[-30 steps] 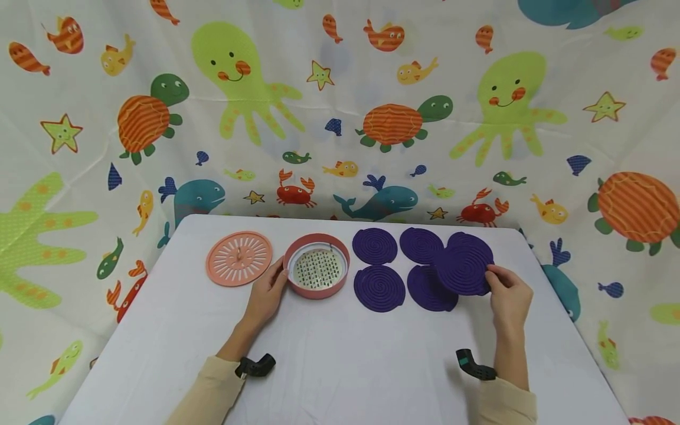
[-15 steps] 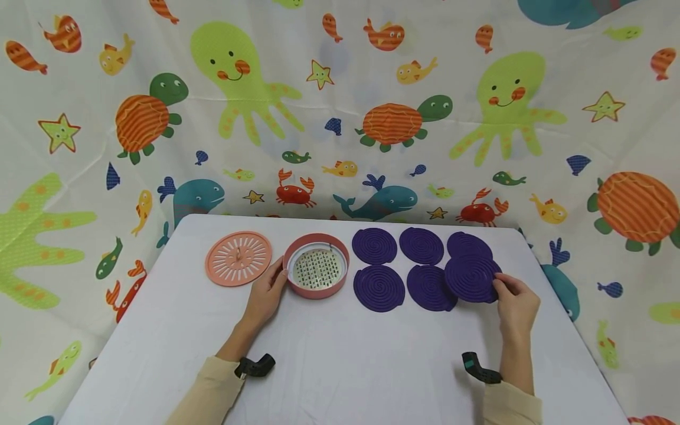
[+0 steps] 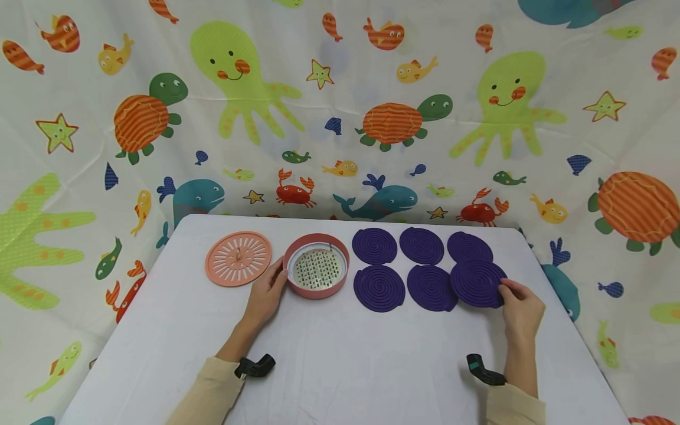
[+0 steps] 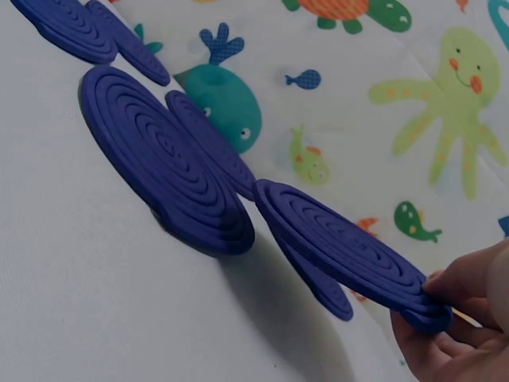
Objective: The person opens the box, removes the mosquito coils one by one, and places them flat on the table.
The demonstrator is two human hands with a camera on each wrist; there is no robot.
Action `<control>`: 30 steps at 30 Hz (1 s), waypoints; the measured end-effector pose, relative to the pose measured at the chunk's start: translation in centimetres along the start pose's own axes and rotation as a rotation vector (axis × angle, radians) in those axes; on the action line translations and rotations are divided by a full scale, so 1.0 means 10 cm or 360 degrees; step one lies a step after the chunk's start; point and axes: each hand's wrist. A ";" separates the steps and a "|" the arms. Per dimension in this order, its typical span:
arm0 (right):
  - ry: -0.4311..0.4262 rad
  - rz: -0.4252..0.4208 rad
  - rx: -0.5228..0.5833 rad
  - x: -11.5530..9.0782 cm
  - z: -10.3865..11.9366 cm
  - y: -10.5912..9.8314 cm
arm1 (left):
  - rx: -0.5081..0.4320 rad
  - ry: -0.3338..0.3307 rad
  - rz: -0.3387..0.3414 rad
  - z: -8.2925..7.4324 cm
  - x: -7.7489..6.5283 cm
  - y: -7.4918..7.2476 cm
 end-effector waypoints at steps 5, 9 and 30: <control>0.0002 -0.0021 -0.0032 0.03 -0.04 -0.04 | -0.0002 -0.0001 0.0001 0.00 0.00 0.00; 0.0032 -0.0031 -0.0040 0.06 -0.07 -0.07 | -0.0011 -0.0005 0.0001 0.00 0.00 0.00; 0.0039 -0.0041 -0.0163 0.17 -0.24 -0.20 | -0.0028 -0.0029 0.0005 -0.03 0.00 -0.01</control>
Point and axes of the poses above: each hand's wrist, its own x-axis towards the middle knuckle, its own y-axis out of the palm, z = x × y, and after that the axes turned 1 degree about -y, right-handed
